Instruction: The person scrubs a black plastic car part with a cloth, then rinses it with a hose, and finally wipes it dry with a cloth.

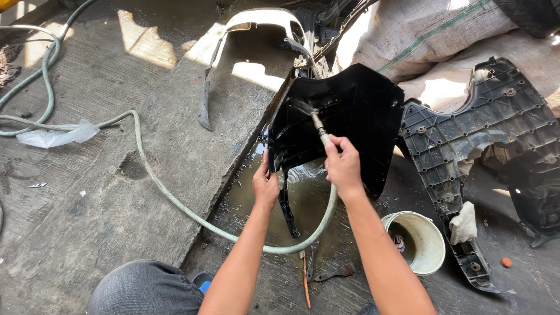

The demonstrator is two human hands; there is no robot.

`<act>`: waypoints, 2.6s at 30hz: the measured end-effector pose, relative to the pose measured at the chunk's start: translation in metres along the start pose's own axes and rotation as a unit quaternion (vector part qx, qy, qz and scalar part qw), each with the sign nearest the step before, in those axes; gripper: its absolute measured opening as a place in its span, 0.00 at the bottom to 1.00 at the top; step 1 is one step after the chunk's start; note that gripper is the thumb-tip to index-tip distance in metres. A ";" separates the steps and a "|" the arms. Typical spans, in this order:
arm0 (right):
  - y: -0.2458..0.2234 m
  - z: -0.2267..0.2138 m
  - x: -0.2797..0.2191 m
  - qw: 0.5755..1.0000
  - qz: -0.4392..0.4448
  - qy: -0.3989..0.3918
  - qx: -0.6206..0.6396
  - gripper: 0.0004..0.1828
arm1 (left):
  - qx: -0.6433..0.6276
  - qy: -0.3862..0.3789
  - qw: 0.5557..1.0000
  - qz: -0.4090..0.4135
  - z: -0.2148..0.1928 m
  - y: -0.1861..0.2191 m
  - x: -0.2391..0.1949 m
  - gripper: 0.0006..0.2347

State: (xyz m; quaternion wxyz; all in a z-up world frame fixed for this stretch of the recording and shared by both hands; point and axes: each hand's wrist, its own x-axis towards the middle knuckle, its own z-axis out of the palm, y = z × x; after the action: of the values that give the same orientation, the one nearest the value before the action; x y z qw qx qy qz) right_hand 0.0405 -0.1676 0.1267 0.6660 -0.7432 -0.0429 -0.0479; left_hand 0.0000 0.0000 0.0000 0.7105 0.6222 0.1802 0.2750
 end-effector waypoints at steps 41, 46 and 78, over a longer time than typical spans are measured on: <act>0.123 0.008 -0.016 0.965 0.238 0.076 0.078 0.21 | 0.059 -0.080 0.995 -0.002 0.005 0.039 -0.025 0.35; 0.040 0.014 -0.008 0.975 0.171 0.089 0.114 0.18 | 0.050 -0.087 0.995 0.008 0.004 0.036 -0.036 0.33; -0.078 0.017 -0.057 0.977 0.067 0.011 -0.200 0.28 | 0.194 -0.255 0.943 0.087 0.010 0.067 -0.058 0.31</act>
State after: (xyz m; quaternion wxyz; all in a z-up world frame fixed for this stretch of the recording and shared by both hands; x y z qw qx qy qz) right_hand -0.0261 -0.1424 0.1942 0.5058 -0.8621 0.0247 -0.0183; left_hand -0.0506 -0.0380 0.0629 0.5711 0.8108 -0.0123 0.1274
